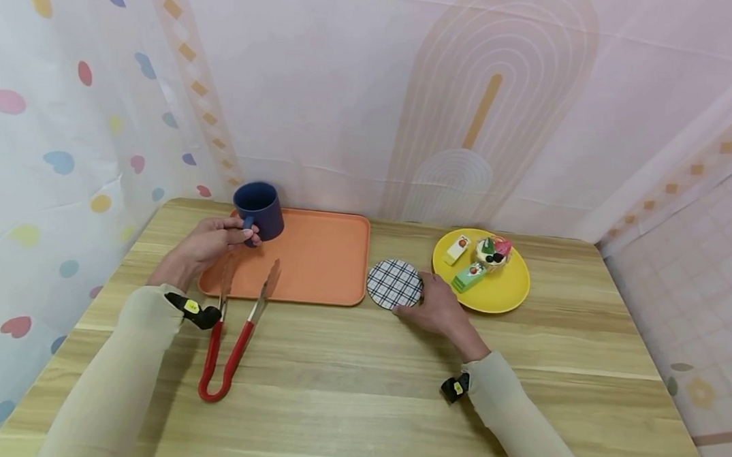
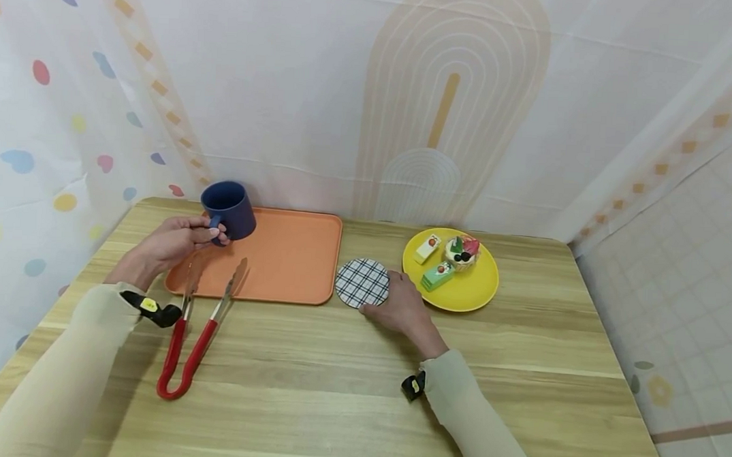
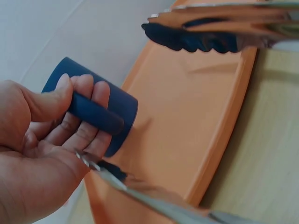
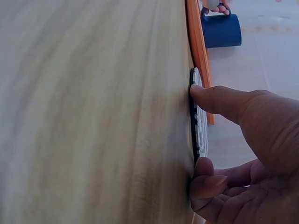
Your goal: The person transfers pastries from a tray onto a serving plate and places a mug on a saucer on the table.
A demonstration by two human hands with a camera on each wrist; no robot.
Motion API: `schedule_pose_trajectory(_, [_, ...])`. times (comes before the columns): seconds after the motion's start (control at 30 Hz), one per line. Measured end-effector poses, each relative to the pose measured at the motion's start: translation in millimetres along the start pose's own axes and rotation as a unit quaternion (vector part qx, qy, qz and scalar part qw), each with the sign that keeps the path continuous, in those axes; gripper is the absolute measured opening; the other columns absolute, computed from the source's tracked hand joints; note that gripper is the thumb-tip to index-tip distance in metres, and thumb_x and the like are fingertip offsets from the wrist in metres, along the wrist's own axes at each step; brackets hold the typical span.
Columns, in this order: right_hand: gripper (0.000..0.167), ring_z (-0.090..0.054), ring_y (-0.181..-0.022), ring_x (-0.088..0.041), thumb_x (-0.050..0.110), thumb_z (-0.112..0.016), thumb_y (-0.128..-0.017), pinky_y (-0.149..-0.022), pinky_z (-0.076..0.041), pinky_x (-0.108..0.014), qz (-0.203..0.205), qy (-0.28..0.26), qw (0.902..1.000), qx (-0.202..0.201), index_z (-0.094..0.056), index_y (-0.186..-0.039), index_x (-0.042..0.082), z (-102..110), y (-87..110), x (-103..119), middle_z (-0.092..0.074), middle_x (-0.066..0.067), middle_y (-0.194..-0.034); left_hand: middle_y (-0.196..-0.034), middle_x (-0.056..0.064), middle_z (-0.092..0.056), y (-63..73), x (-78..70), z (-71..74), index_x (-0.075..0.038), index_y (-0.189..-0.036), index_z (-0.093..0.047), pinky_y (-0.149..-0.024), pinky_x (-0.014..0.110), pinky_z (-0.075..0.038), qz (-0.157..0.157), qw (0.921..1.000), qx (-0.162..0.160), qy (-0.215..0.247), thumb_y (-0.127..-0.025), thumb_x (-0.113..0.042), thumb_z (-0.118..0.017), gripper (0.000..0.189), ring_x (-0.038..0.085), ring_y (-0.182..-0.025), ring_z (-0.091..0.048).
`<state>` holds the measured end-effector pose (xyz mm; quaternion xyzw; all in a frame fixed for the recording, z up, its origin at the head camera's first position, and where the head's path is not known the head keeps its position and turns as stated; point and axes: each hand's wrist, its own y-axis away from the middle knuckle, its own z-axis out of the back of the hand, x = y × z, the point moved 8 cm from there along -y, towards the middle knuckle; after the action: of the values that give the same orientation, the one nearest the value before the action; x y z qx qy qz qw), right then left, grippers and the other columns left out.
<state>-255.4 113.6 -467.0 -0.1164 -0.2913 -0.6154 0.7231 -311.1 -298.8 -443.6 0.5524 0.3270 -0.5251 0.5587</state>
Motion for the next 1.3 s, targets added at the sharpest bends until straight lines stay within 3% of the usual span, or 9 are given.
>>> schedule_pose_trajectory(0.13, [0.091,-0.051,-0.136,-0.038,0.041,-0.081,-0.086,-0.113,-0.043,-0.052,-0.002,0.003,1.0000,0.003,-0.038,-0.153,-0.002,-1,-0.6,-1,-0.050,-0.024,-0.148,-0.091,-0.014,-0.072,-0.3,-0.4,-1.1,0.007,-0.128,-0.051,-0.122,0.051,-0.029,0.006,0.9997,-0.011,-0.018,-0.108,-0.021,-0.053,0.035,0.001,-0.096,-0.067])
schedule_pose_trajectory(0.23, [0.090,-0.050,-0.136,-0.038,0.040,-0.081,-0.086,-0.114,-0.042,-0.052,0.000,0.007,1.0000,0.004,-0.037,-0.153,-0.003,-1,-0.9,-1,-0.050,-0.024,-0.149,-0.089,-0.014,-0.071,-0.6,0.3,-0.5,0.006,-0.126,-0.052,-0.124,0.053,-0.027,0.008,0.9996,-0.019,-0.021,-0.108,-0.020,-0.052,0.032,0.001,-0.094,-0.068])
schedule_pose_trajectory(0.8, [0.090,-0.049,-0.138,-0.039,0.039,-0.080,-0.087,-0.115,-0.040,-0.052,0.005,0.001,1.0000,0.007,-0.035,-0.154,-0.004,-1,1.4,1,-0.046,-0.024,-0.152,-0.085,-0.015,-0.072,6.1,-3.5,0.1,-0.005,-0.118,-0.062,-0.122,0.052,-0.030,0.005,0.9985,-0.053,0.014,-0.105,-0.024,-0.058,0.023,0.003,-0.093,-0.067])
schedule_pose_trajectory(1.03, [0.090,-0.050,-0.137,-0.038,0.039,-0.079,-0.088,-0.115,-0.042,-0.051,0.008,0.009,0.9999,0.008,-0.035,-0.154,-0.004,-2,1.4,2,-0.048,-0.024,-0.150,-0.094,-0.008,-0.073,13.8,-12.4,-0.5,-0.006,-0.112,-0.065,-0.101,0.024,-0.045,-0.024,0.9951,-0.059,0.075,-0.102,-0.021,-0.063,0.018,0.006,-0.092,-0.071])
schedule_pose_trajectory(1.13, [0.091,-0.050,-0.137,-0.037,0.040,-0.079,-0.088,-0.115,-0.041,-0.051,0.009,0.010,0.9999,0.009,-0.034,-0.154,-0.004,-4,1.5,1,-0.047,-0.024,-0.151,-0.095,-0.006,-0.073,18.5,-16.8,-3.0,-0.005,-0.111,-0.065,-0.094,0.018,-0.048,-0.038,0.9944,-0.059,0.079,-0.102,-0.021,-0.063,0.019,0.006,-0.091,-0.072])
schedule_pose_trajectory(1.2, [0.091,-0.050,-0.137,-0.038,0.040,-0.079,-0.088,-0.115,-0.041,-0.051,0.013,0.007,0.9999,0.007,-0.035,-0.154,-0.004,-4,1.1,1,-0.047,-0.024,-0.151,-0.093,-0.007,-0.073,20.7,-19.3,-5.0,-0.005,-0.110,-0.067,-0.095,0.019,-0.048,-0.041,0.9940,-0.064,0.079,-0.101,-0.022,-0.064,0.020,0.006,-0.091,-0.072])
schedule_pose_trajectory(1.3, [0.091,-0.050,-0.136,-0.037,0.040,-0.079,-0.087,-0.115,-0.042,-0.051,0.020,0.006,0.9998,0.001,-0.035,-0.153,-0.004,-3,0.5,0,-0.048,-0.024,-0.150,-0.089,-0.009,-0.073,23.3,-23.1,-10.3,-0.006,-0.110,-0.068,-0.113,0.032,-0.041,-0.046,0.9939,-0.067,0.074,-0.101,-0.022,-0.064,0.019,0.005,-0.091,-0.072])
